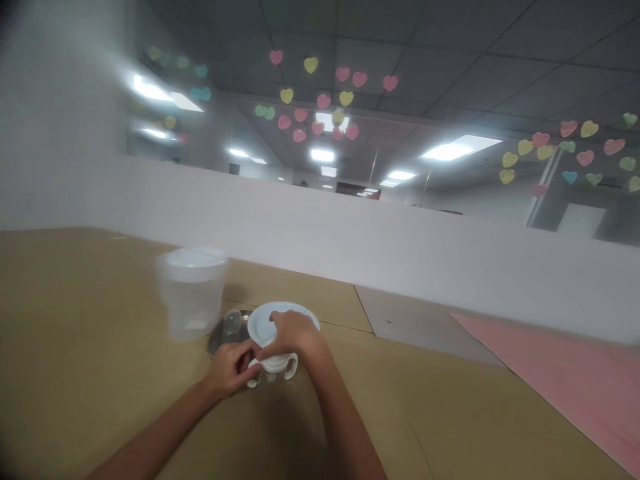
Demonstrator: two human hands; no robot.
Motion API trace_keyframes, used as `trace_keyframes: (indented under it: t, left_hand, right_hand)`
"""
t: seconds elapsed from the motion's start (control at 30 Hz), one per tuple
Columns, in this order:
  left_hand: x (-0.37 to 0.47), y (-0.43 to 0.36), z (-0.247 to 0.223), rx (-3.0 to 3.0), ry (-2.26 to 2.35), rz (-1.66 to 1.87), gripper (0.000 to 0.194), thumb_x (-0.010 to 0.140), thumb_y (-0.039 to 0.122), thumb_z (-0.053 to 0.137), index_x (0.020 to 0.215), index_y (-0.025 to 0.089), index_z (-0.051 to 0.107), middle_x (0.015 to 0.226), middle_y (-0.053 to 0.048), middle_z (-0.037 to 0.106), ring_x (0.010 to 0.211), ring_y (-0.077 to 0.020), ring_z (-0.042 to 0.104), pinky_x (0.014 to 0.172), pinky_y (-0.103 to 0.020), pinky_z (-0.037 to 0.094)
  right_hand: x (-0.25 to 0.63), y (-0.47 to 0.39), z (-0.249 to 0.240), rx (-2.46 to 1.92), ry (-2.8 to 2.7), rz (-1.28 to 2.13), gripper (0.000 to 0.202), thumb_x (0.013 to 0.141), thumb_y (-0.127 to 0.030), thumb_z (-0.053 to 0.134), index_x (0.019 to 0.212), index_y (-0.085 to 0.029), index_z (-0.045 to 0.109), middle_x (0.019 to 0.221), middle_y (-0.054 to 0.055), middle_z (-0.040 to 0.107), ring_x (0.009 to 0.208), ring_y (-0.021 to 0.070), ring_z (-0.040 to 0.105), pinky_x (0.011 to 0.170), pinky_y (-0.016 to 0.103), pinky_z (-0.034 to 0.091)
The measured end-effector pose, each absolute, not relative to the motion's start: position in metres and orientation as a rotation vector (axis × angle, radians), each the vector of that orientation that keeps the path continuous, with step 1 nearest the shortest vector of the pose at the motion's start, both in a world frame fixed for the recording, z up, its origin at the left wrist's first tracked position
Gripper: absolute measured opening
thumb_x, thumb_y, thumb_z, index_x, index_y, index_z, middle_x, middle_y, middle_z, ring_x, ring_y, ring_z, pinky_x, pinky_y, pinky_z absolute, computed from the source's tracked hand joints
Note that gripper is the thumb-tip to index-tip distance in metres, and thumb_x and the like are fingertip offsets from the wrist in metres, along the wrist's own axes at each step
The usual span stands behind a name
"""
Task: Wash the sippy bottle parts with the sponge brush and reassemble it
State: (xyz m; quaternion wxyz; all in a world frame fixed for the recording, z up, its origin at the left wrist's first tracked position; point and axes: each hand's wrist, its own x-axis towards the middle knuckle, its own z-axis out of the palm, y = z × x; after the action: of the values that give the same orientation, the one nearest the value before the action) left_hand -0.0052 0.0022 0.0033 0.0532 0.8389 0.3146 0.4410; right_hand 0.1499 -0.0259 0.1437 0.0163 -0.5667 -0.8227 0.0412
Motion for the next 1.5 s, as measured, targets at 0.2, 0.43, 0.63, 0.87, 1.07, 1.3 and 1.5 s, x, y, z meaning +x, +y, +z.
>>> trace_keyframes:
  t: [0.2, 0.43, 0.63, 0.87, 1.07, 1.3, 1.5]
  left_hand:
    - [-0.001, 0.001, 0.004, 2.639, 1.069, 1.175, 0.036, 0.067, 0.049, 0.058, 0.084, 0.017, 0.059, 0.059, -0.001, 0.062, 0.053, -0.0164, 0.057, 0.048, -0.022, 0.032]
    - [-0.003, 0.003, 0.001, 2.638, 0.941, 1.131, 0.040, 0.070, 0.041, 0.057, 0.102, 0.019, 0.061, 0.060, 0.001, 0.064, 0.050, -0.0139, 0.056, 0.049, -0.021, 0.035]
    - [-0.003, 0.003, 0.000, 2.661, 0.935, 1.191, 0.043, 0.070, 0.045, 0.057, 0.103, 0.018, 0.061, 0.057, 0.001, 0.063, 0.048, -0.0137, 0.055, 0.048, -0.021, 0.036]
    - [-0.003, 0.003, 0.001, 2.669, 0.911, 1.201, 0.041, 0.071, 0.046, 0.056, 0.100, 0.017, 0.063, 0.058, 0.000, 0.064, 0.048, -0.0138, 0.056, 0.048, -0.021, 0.036]
    - [-0.003, 0.003, 0.000, 2.660, 0.932, 1.202, 0.041, 0.072, 0.047, 0.056, 0.098, 0.017, 0.063, 0.060, -0.001, 0.065, 0.050, -0.0147, 0.057, 0.049, -0.022, 0.036]
    - [-0.003, 0.003, 0.003, 2.612, 0.971, 1.160, 0.048, 0.068, 0.055, 0.059, 0.098, 0.017, 0.064, 0.053, 0.001, 0.061, 0.045, -0.0121, 0.051, 0.047, -0.021, 0.033]
    - [-0.002, 0.005, 0.001, 2.592, 0.925, 1.175, 0.044, 0.071, 0.057, 0.055, 0.062, 0.015, 0.063, 0.050, 0.000, 0.058, 0.044, -0.0104, 0.048, 0.046, -0.021, 0.029]
  right_hand:
    - [0.148, -0.024, 0.141, -1.679, -2.613, 0.266, 0.071, 0.059, -0.050, 0.065, 0.121, -0.019, 0.050, 0.102, 0.009, 0.061, 0.075, 0.0204, 0.060, 0.055, 0.024, 0.043]
    - [0.150, -0.019, 0.137, -1.767, -2.553, 0.413, 0.070, 0.064, -0.059, 0.058, 0.118, -0.016, 0.049, 0.093, 0.008, 0.063, 0.038, 0.0093, 0.049, 0.039, 0.023, 0.038]
    - [0.149, -0.017, 0.138, -1.809, -2.535, 0.442, 0.069, 0.064, -0.058, 0.058, 0.118, -0.017, 0.049, 0.089, 0.006, 0.063, 0.038, 0.0092, 0.050, 0.041, 0.023, 0.039]
    - [0.149, -0.016, 0.136, -1.831, -2.513, 0.417, 0.065, 0.064, -0.055, 0.058, 0.115, -0.016, 0.051, 0.087, 0.006, 0.063, 0.038, 0.0099, 0.050, 0.039, 0.024, 0.038]
    - [0.150, -0.014, 0.133, -1.763, -2.508, 0.356, 0.064, 0.062, -0.057, 0.059, 0.114, -0.019, 0.052, 0.087, 0.005, 0.063, 0.045, 0.0108, 0.053, 0.043, 0.023, 0.039]
    - [0.152, -0.015, 0.137, -1.812, -2.498, 0.590, 0.070, 0.064, -0.057, 0.059, 0.120, -0.016, 0.046, 0.072, 0.003, 0.063, 0.042, 0.0127, 0.054, 0.042, 0.023, 0.042]
    - [0.155, -0.015, 0.137, -1.800, -2.459, 0.626, 0.072, 0.059, -0.057, 0.062, 0.118, -0.017, 0.047, 0.078, 0.004, 0.064, 0.042, 0.0130, 0.055, 0.039, 0.023, 0.042]
